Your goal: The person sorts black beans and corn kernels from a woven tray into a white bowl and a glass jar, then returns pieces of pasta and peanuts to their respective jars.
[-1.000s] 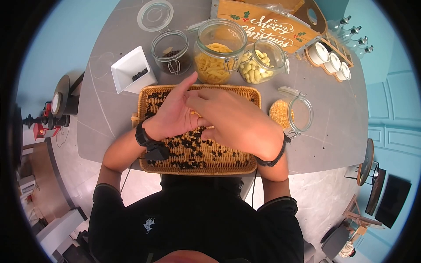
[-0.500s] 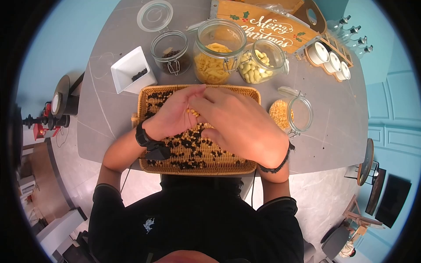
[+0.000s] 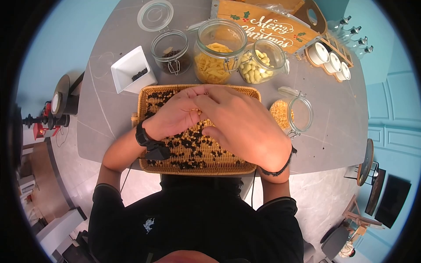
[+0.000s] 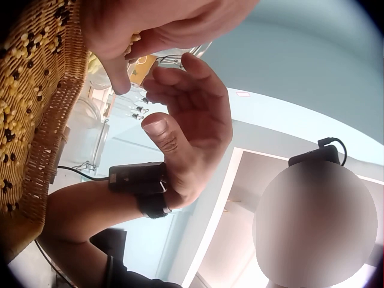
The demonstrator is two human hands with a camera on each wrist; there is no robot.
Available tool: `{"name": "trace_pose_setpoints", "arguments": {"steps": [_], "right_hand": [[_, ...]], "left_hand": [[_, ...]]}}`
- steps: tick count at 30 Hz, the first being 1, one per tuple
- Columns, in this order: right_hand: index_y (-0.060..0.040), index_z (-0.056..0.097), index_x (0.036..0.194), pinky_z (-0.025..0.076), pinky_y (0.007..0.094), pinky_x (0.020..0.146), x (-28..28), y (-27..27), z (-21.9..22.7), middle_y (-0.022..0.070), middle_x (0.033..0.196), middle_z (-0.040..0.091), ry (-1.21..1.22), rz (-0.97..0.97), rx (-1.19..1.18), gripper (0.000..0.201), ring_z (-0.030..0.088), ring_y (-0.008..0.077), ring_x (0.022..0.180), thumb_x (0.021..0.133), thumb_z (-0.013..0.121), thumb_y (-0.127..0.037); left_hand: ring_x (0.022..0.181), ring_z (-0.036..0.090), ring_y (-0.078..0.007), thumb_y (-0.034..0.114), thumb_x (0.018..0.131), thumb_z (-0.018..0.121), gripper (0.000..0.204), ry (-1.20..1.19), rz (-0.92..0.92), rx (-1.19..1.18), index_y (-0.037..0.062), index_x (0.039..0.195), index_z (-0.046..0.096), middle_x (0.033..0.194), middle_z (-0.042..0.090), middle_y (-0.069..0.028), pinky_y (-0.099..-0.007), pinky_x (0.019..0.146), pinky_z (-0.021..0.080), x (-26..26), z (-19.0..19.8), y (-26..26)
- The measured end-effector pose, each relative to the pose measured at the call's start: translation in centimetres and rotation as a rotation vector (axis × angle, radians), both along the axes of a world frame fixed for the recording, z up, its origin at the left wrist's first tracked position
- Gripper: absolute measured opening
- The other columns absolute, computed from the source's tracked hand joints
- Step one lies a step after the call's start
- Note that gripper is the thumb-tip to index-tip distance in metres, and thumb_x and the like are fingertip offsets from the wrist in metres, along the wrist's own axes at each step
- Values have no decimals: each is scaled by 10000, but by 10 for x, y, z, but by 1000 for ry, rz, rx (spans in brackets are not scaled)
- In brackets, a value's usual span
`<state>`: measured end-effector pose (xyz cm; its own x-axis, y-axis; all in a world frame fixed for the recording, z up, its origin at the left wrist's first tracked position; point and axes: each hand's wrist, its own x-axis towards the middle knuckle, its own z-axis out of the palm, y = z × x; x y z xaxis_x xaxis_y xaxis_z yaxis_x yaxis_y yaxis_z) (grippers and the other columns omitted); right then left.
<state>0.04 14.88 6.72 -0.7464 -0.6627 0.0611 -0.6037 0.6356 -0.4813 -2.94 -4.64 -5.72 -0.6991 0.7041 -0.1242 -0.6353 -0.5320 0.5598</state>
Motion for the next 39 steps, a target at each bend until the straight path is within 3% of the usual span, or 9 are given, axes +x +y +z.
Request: {"name": "trace_pose_setpoints", "arguments": {"steps": [8, 11, 20, 26, 34, 39], "right_hand": [[-50, 618, 1344, 581, 499, 928, 1, 1, 2, 137, 1344, 656, 19, 4, 5, 540, 676, 409, 1159, 841, 812, -74], [-43, 618, 1325, 581, 500, 925, 1, 2, -1, 147, 1341, 660, 39, -1, 2, 517, 676, 412, 1159, 847, 812, -87], [-34, 623, 1266, 586, 506, 884, 1, 3, -2, 167, 1291, 670, -19, -42, 62, 444, 699, 421, 1093, 878, 815, -130], [-39, 625, 1251, 580, 512, 880, 1, 3, -2, 185, 1234, 671, -40, -57, 106, 430, 698, 429, 1060, 879, 815, -135], [-40, 650, 1246, 571, 496, 912, 5, 3, -2, 162, 1225, 672, -5, -69, 43, 427, 680, 408, 1115, 861, 817, -116], [-21, 750, 1096, 563, 477, 944, 5, 5, -3, 134, 1206, 683, -13, -71, 53, 283, 671, 369, 1143, 837, 826, -106]], "left_hand": [[1331, 636, -204, 31, 1084, 510, 404, -40, -8, 34, -86, 1470, 538, 1438, 628, -149, -347, 1138, 540, 0, 5, -1], [1328, 625, -164, 109, 1113, 458, 424, 18, -34, 9, -33, 1505, 536, 1469, 626, -113, -347, 1124, 518, -2, 2, -1], [1322, 628, -162, 40, 1073, 551, 497, 3, -50, 13, -21, 1561, 484, 1470, 620, -97, -343, 1132, 515, -1, 0, 1], [1359, 596, -162, 14, 1056, 533, 559, -22, -47, 34, -19, 1604, 428, 1497, 593, -102, -342, 1149, 493, 1, 3, -1], [1413, 571, -248, -21, 935, 430, 653, -53, -43, 71, -93, 1583, 407, 1520, 556, -193, -414, 1221, 451, -1, 11, -3], [1419, 568, -288, 9, 942, 427, 627, -120, -76, 210, -116, 1557, 409, 1522, 547, -227, -427, 1227, 448, -2, 5, -3]]}}
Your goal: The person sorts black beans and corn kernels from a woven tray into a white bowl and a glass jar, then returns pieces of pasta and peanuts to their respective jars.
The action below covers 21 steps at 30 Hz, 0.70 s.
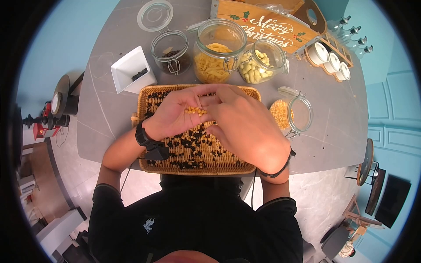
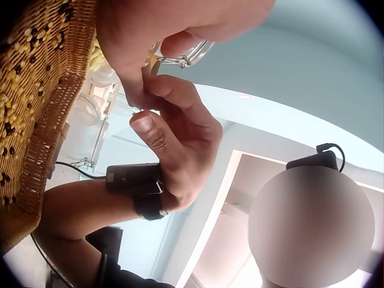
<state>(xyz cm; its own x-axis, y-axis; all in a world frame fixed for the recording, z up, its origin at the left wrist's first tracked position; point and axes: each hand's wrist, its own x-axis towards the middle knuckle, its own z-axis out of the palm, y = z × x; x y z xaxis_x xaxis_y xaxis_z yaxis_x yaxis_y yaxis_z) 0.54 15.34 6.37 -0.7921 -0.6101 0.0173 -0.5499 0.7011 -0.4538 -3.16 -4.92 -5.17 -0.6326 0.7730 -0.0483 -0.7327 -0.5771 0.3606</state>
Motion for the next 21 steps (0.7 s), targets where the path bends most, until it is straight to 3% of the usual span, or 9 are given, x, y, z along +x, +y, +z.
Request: {"name": "trace_pose_setpoints", "arguments": {"steps": [2, 11, 17, 21], "right_hand": [[-18, 769, 1047, 562, 474, 947, 0, -1, -1, 129, 1192, 685, 14, 2, -2, 242, 667, 358, 1152, 829, 828, -102], [-18, 768, 1017, 562, 466, 959, -2, -7, -11, 127, 1159, 683, 63, 28, -38, 217, 655, 349, 1169, 819, 823, -86], [-7, 758, 1019, 562, 465, 957, -3, -5, -12, 134, 1152, 679, 86, 56, -67, 204, 653, 355, 1160, 832, 801, -74], [16, 745, 1045, 562, 462, 949, -5, -6, -13, 138, 1147, 678, 102, 72, -58, 216, 652, 355, 1160, 847, 777, -63]], "left_hand": [[1401, 578, -299, 4, 974, 420, 581, -96, -10, 90, -130, 1539, 413, 1482, 569, -239, -421, 1203, 482, 0, -2, 0], [1296, 651, -291, 201, 1128, 390, 473, -114, -7, 34, -98, 1475, 508, 1396, 644, -205, -408, 1153, 507, 2, 0, -3], [1316, 629, -291, 213, 1138, 385, 460, -108, -7, 8, -69, 1478, 516, 1405, 638, -193, -425, 1166, 485, 2, 10, -1], [1381, 597, -296, 239, 1154, 370, 458, -79, -55, 172, -56, 1471, 518, 1468, 618, -200, -459, 1204, 444, -1, -8, -2]]}}
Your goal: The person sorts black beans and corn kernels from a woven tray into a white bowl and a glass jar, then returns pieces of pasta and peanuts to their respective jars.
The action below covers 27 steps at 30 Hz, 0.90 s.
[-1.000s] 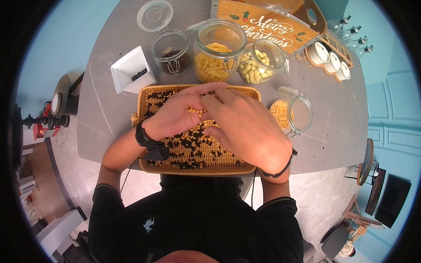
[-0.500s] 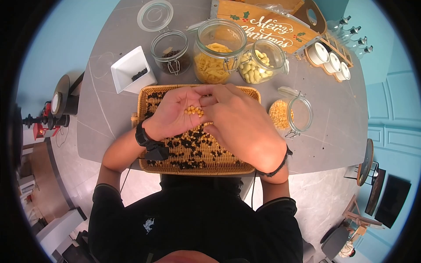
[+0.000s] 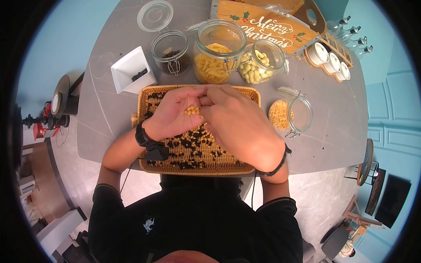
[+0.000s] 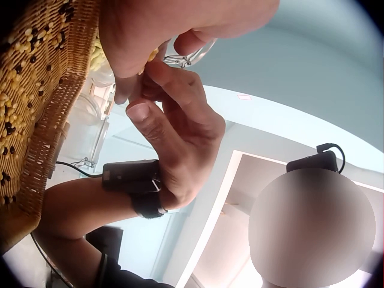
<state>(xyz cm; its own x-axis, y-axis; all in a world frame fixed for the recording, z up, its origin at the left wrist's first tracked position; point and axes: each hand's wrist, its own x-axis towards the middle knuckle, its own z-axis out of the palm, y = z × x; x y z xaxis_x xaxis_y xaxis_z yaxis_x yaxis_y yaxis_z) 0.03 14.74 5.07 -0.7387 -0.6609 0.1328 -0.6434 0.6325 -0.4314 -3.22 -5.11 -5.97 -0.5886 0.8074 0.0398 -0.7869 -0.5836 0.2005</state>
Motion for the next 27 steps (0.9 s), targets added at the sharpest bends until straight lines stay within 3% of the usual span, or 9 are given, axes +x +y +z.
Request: {"name": "trace_pose_setpoints", "arguments": {"steps": [8, 10, 20, 22, 25, 27], "right_hand": [[8, 743, 1110, 557, 471, 921, -7, -9, -11, 143, 1122, 702, 11, -22, 30, 276, 677, 372, 1104, 844, 768, -61], [42, 735, 1102, 568, 477, 914, -9, -10, -7, 181, 1125, 713, -3, -5, 72, 235, 690, 387, 1110, 875, 702, -11], [56, 710, 1086, 573, 504, 879, -11, -11, -9, 208, 1065, 716, -18, 21, 34, 282, 694, 428, 1069, 805, 703, 35], [63, 697, 1078, 571, 509, 874, -12, -13, -11, 213, 1045, 713, -9, 48, 20, 289, 691, 437, 1060, 789, 690, 58], [-21, 683, 1025, 565, 496, 874, -14, -12, -15, 155, 1078, 705, -21, 36, 8, 225, 673, 400, 1075, 820, 775, -30], [26, 662, 1015, 562, 513, 866, -15, -13, -15, 199, 1034, 700, -17, 55, -33, 242, 674, 441, 1054, 781, 720, 37]], "left_hand": [[1339, 618, -286, 269, 1163, 372, 440, 30, 19, -91, -31, 1431, 550, 1426, 640, -163, -491, 1147, 475, 2, 5, -1], [1344, 615, -287, 270, 1163, 369, 439, 34, 32, -133, -29, 1429, 552, 1432, 638, -162, -493, 1149, 472, 2, 2, -1], [1394, 581, -269, 256, 1154, 382, 461, 1, 55, -158, -41, 1469, 539, 1472, 622, -157, -463, 1210, 421, 3, 0, 0], [1349, 601, -260, 252, 1141, 408, 453, -32, 94, -255, -49, 1443, 561, 1439, 628, -149, -460, 1170, 461, 6, 14, 1], [1333, 608, -254, 250, 1134, 424, 445, -53, 111, -283, -42, 1433, 578, 1425, 633, -137, -456, 1158, 472, 7, 16, 2], [1324, 617, -251, 253, 1133, 430, 436, -60, 103, -253, -31, 1423, 588, 1412, 644, -130, -448, 1148, 480, 6, 13, 2]]}}
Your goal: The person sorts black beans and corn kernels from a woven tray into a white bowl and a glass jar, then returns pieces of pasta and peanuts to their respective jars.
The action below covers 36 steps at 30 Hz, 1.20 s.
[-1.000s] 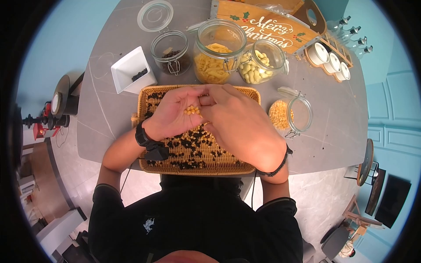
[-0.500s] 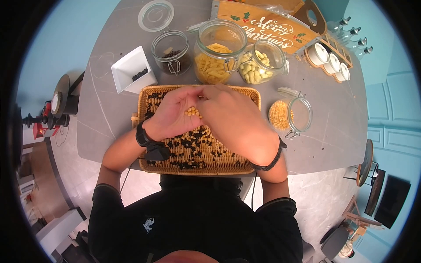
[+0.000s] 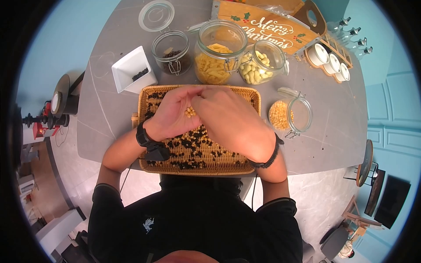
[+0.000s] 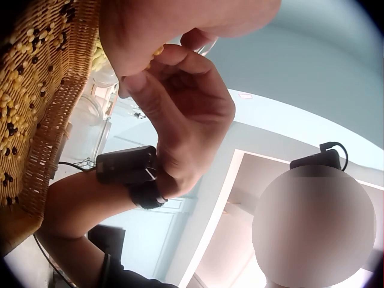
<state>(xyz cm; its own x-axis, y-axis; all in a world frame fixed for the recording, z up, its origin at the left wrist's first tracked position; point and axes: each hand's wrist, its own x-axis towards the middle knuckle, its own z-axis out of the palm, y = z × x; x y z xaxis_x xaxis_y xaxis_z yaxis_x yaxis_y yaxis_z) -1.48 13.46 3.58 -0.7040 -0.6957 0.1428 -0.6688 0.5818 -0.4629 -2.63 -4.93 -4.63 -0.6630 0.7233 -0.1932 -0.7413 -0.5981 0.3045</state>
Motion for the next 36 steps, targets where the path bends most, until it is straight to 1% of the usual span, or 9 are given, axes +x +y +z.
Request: {"name": "trace_pose_setpoints", "arguments": {"steps": [5, 8, 13, 16, 20, 23, 26, 29, 36], "right_hand": [[41, 611, 1002, 540, 533, 851, -1, -2, 2, 222, 998, 679, -30, 55, -44, 266, 658, 469, 1038, 752, 696, 82], [38, 585, 1028, 528, 539, 841, -1, -3, 4, 225, 1004, 668, -49, 88, -68, 308, 650, 476, 1034, 748, 704, 85], [36, 563, 1077, 527, 536, 830, 1, -5, 9, 232, 1047, 654, -142, 49, -55, 353, 649, 484, 1022, 760, 710, 88], [-53, 581, 1172, 536, 483, 796, 4, -6, 9, 173, 1055, 652, -109, -25, -49, 389, 679, 406, 956, 843, 783, -7], [-48, 594, 1206, 543, 481, 816, 5, -8, 3, 160, 1086, 651, -115, -21, -11, 402, 683, 395, 995, 851, 784, -32], [-38, 612, 1189, 547, 481, 853, 9, -14, -3, 157, 1117, 665, -89, -30, -17, 373, 675, 401, 1040, 855, 779, -48], [-21, 647, 1130, 549, 480, 897, 6, -18, -12, 157, 1141, 682, 1, -19, -18, 312, 664, 405, 1077, 846, 772, -51], [-3, 680, 1043, 551, 476, 921, 4, -24, -16, 158, 1134, 696, -11, -8, -28, 232, 662, 403, 1094, 826, 756, -34], [6, 697, 926, 558, 467, 910, 4, -30, -30, 149, 1044, 693, 116, 27, -68, 128, 670, 397, 1070, 801, 690, -24]], "left_hand": [[1299, 649, -239, 277, 1142, 449, 406, -9, -95, 201, 3, 1395, 611, 1386, 670, -120, -432, 1140, 504, -5, -20, -7], [1178, 703, -216, 332, 1126, 511, 370, -51, -130, 209, 46, 1322, 639, 1298, 702, -84, -401, 1013, 581, -4, -16, -9], [1085, 715, -178, 413, 1107, 563, 348, -86, -100, 106, 113, 1254, 661, 1186, 713, -35, -378, 884, 612, -5, -21, -9], [1061, 715, -168, 457, 1112, 555, 366, -79, -71, 42, 133, 1233, 672, 1164, 713, -22, -368, 858, 616, -3, -13, -7], [1056, 718, -169, 554, 1114, 514, 481, -121, -89, 26, 119, 1233, 682, 1149, 718, -29, -369, 836, 624, -4, -7, -7], [1102, 721, -187, 634, 1108, 453, 655, -87, -141, 65, 52, 1319, 668, 1188, 736, -65, -375, 837, 631, -9, -32, -14], [1152, 722, -219, 689, 1096, 400, 810, -106, -79, -89, -30, 1386, 636, 1241, 744, -122, -390, 918, 618, -7, -16, -8], [1179, 718, -255, 706, 1092, 367, 874, -104, -37, -49, -72, 1389, 632, 1284, 733, -170, -418, 1004, 584, -7, -13, -6], [1220, 691, -286, 638, 1108, 390, 799, -92, 4, -34, -76, 1325, 677, 1283, 735, -178, -443, 1107, 507, -8, -10, -5]]}}
